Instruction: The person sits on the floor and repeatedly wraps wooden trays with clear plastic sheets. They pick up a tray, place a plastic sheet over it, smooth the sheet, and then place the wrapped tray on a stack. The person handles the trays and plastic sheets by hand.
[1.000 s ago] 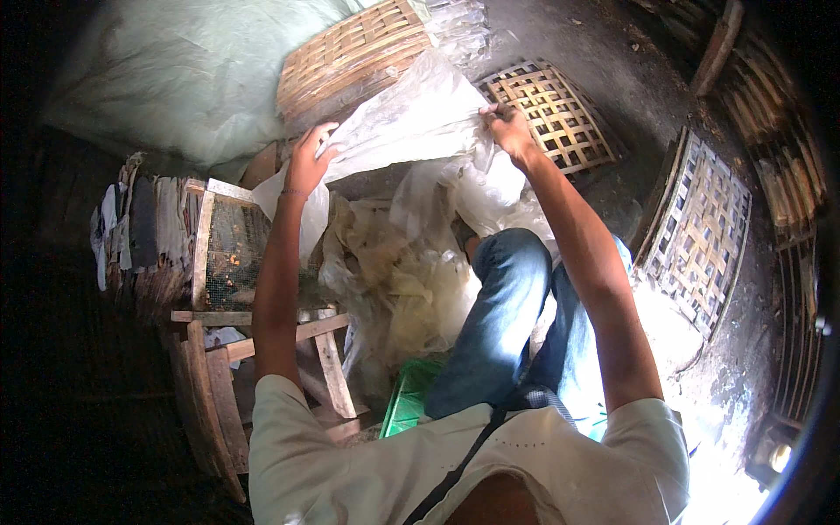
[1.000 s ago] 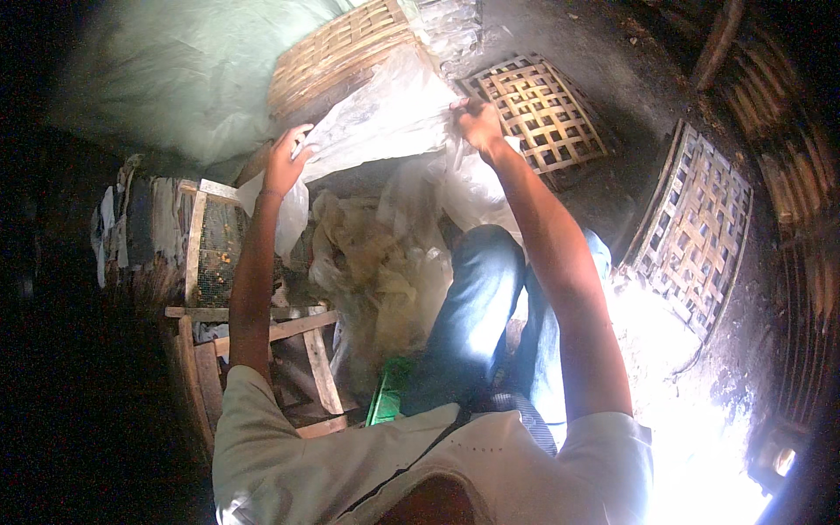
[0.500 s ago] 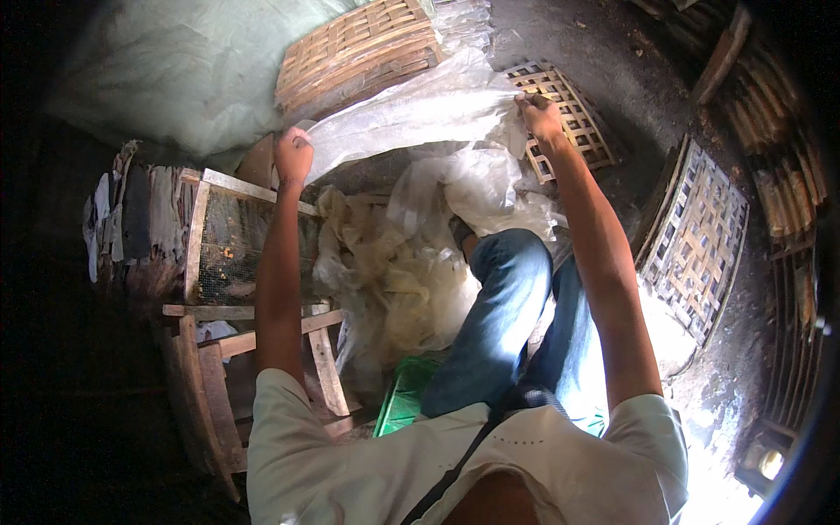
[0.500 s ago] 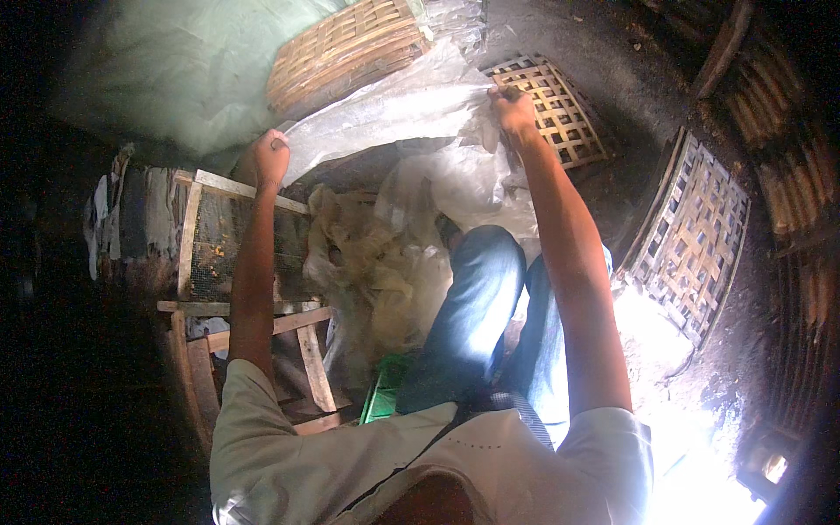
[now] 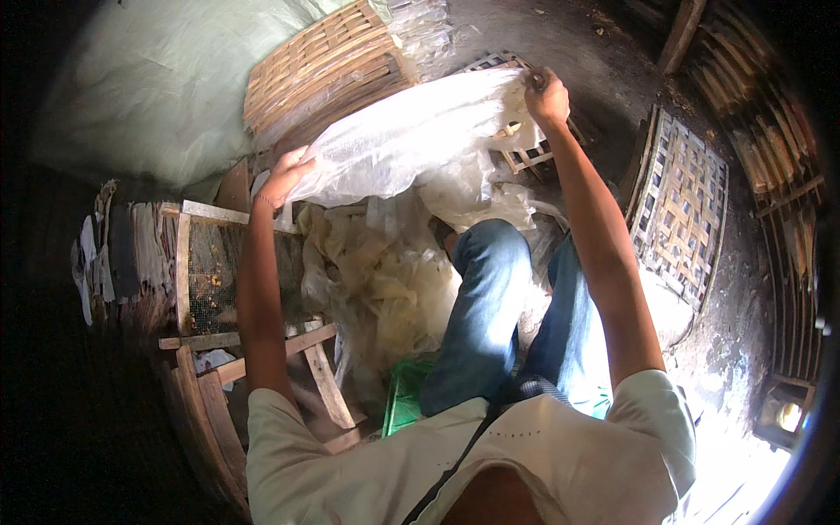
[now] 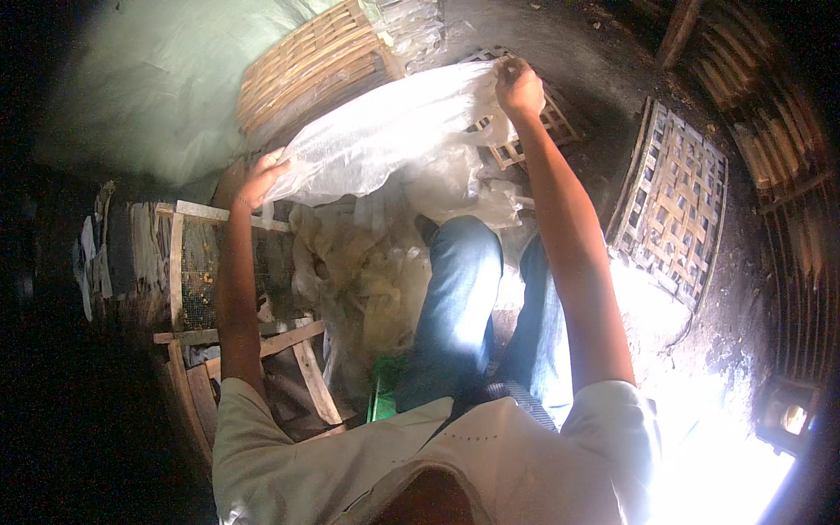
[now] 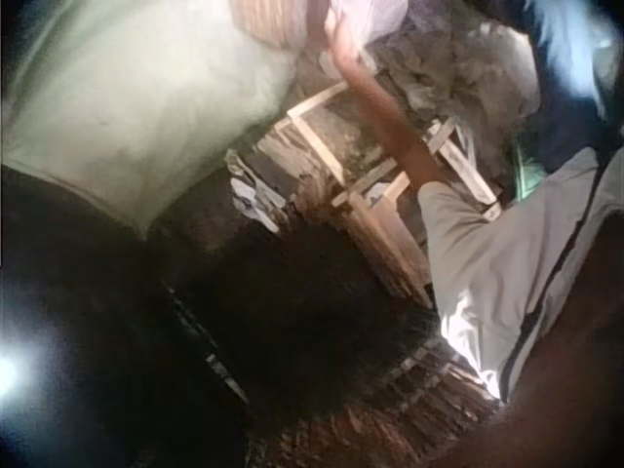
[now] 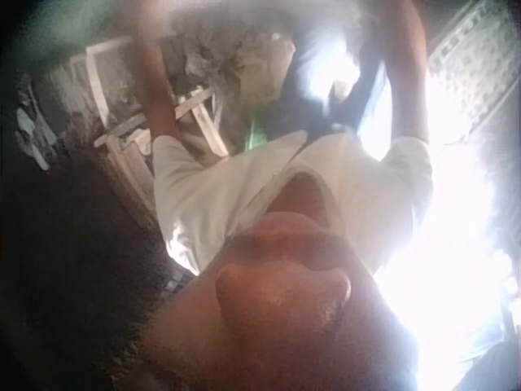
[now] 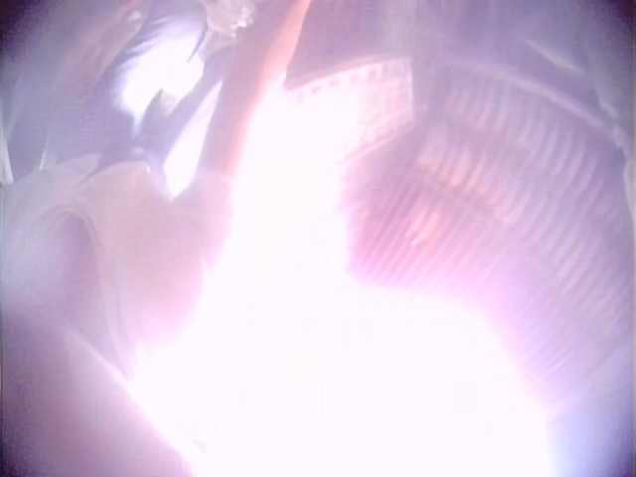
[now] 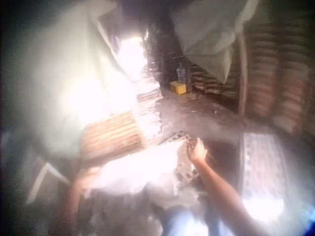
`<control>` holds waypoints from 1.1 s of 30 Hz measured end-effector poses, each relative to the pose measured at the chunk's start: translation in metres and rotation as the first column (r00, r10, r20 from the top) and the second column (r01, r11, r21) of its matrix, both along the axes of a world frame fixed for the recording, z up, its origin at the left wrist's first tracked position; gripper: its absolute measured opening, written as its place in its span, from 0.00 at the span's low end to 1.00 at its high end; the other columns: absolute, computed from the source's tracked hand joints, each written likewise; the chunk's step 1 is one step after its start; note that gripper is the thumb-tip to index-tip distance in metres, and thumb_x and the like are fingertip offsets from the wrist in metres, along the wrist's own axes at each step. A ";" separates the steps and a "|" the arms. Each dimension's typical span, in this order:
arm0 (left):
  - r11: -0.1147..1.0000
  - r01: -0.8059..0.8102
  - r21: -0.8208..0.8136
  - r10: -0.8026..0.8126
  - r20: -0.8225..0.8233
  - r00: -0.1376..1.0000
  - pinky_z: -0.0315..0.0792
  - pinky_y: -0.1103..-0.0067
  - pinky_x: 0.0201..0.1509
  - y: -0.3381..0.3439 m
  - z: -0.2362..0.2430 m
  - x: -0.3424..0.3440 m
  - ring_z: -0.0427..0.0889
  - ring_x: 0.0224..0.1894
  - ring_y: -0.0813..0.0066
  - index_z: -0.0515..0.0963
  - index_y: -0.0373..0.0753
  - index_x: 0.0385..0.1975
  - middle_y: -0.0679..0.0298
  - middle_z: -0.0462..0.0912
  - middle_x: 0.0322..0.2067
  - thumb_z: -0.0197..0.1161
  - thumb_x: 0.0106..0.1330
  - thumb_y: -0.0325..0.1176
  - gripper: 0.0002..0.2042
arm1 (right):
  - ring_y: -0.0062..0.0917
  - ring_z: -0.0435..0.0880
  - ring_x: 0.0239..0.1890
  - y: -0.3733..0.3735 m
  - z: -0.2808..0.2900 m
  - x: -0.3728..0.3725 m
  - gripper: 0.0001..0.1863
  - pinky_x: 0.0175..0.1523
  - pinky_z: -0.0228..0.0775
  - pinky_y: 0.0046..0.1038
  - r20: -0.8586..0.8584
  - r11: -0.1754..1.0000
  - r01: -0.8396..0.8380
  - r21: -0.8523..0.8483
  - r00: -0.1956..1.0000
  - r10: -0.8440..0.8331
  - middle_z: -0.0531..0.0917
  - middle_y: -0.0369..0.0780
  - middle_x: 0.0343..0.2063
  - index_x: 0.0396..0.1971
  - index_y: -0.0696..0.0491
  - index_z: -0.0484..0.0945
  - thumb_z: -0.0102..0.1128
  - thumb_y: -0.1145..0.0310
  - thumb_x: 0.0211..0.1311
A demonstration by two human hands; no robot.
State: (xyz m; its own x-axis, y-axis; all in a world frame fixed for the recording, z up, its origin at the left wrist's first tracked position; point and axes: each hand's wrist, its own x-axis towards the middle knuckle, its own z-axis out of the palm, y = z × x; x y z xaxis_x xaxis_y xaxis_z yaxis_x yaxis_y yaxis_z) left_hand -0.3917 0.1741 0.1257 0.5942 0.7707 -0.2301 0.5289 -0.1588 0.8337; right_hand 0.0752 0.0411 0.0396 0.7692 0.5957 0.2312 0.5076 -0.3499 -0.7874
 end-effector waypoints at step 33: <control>0.872 -0.293 -0.392 0.475 0.536 0.698 0.73 0.79 0.49 -0.024 -0.115 0.210 0.79 0.43 0.75 0.72 0.38 0.43 0.64 0.81 0.39 0.63 0.60 0.22 0.13 | 0.28 0.80 0.33 -0.074 -0.064 0.082 0.11 0.28 0.75 0.32 -0.076 0.736 -0.550 0.395 0.779 0.623 0.80 0.41 0.33 0.37 0.60 0.75 0.54 0.69 0.60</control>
